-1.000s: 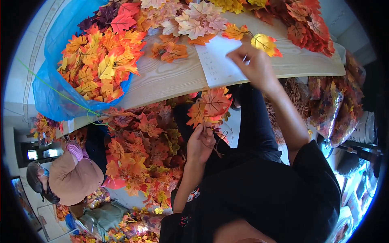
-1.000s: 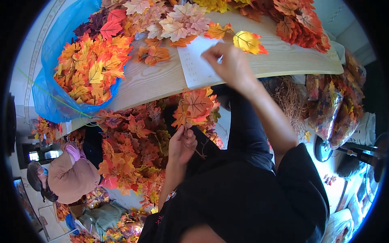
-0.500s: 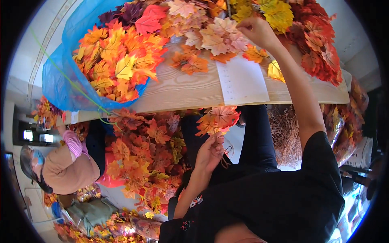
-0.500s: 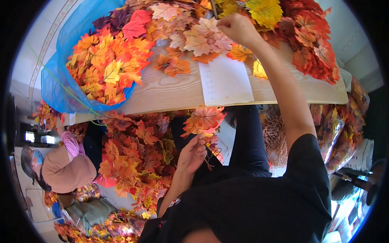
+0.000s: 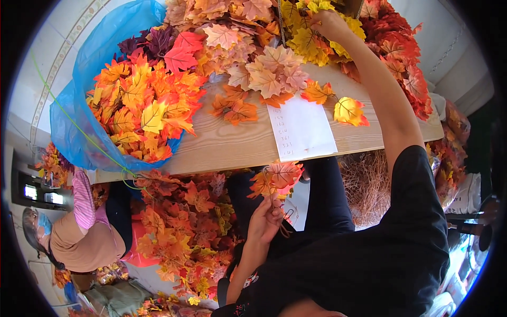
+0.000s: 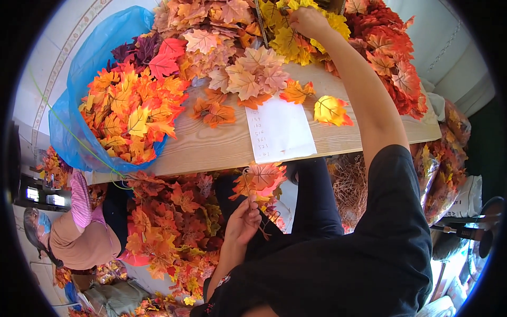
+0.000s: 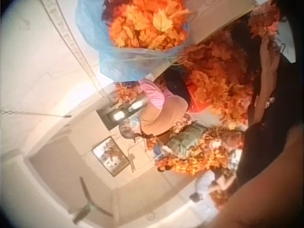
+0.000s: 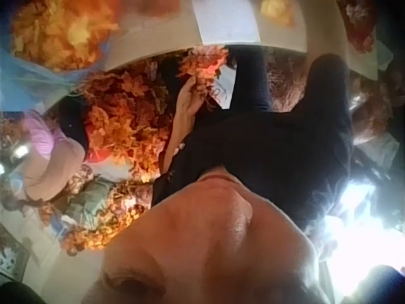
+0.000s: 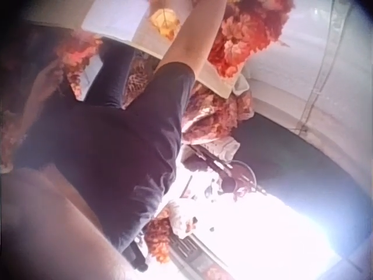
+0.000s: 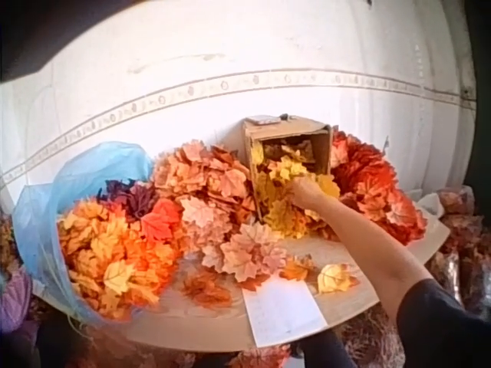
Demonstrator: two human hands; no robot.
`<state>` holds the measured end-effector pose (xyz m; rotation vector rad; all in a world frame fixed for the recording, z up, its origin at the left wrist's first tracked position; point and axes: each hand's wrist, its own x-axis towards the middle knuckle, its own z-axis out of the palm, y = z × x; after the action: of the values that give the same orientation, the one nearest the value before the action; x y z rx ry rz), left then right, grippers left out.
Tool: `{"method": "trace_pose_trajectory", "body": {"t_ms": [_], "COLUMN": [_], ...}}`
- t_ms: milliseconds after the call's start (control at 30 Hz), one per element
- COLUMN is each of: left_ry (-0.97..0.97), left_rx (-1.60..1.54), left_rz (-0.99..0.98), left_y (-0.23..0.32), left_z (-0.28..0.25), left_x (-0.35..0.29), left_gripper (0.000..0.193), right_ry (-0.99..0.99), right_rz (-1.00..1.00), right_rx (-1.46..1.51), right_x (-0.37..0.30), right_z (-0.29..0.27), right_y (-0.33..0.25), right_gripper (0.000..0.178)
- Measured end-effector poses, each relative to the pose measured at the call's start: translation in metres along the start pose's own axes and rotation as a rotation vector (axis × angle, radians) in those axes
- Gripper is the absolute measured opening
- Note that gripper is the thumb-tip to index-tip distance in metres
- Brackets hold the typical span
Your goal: The person assembles artificial maple leaves onto wire stems by hand.
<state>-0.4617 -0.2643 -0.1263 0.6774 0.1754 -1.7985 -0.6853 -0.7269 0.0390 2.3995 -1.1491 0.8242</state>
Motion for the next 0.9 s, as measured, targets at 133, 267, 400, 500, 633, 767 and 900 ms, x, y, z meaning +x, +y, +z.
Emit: {"method": "trace_pose_trajectory", "body": {"t_ms": [133,267,400,500,633,767,900], "left_ry": [-0.005,0.047,-0.034,0.065,0.143,0.184,0.19], "left_rx": [0.007,0.01,0.186,0.395,0.433,0.525,0.603], "left_rz": [0.01,0.035,0.171,0.414,0.425,0.434,0.462], "left_y": [-0.001,0.002,0.0,0.003,0.0,-0.011,-0.023], "left_z": [-0.003,-0.005,0.0,0.006,0.013,0.015,0.015], "left_x": [0.001,0.001,0.01,0.011,0.014,0.013,0.012], "left_gripper": [0.02,0.014,0.015,0.016,0.018,0.018,0.018], "right_ry": [-0.16,0.039,0.052,-0.205,-0.428,-0.471,-0.396], "right_rz": [0.214,0.312,0.259,0.129,-0.024,0.092,0.261], "right_rx": [0.181,0.28,0.486,0.47,0.642,0.747,0.847], "right_x": [0.006,0.008,-0.037,-0.113,-0.215,-0.267,-0.289], "right_z": [-0.005,-0.063,-0.14,-0.143,-0.154,-0.127,-0.099], "right_y": [0.004,-0.059,-0.129,-0.185,-0.25,-0.28,-0.291], "right_gripper": [0.02,0.019,0.016,0.011,0.006,0.007,0.012]}}
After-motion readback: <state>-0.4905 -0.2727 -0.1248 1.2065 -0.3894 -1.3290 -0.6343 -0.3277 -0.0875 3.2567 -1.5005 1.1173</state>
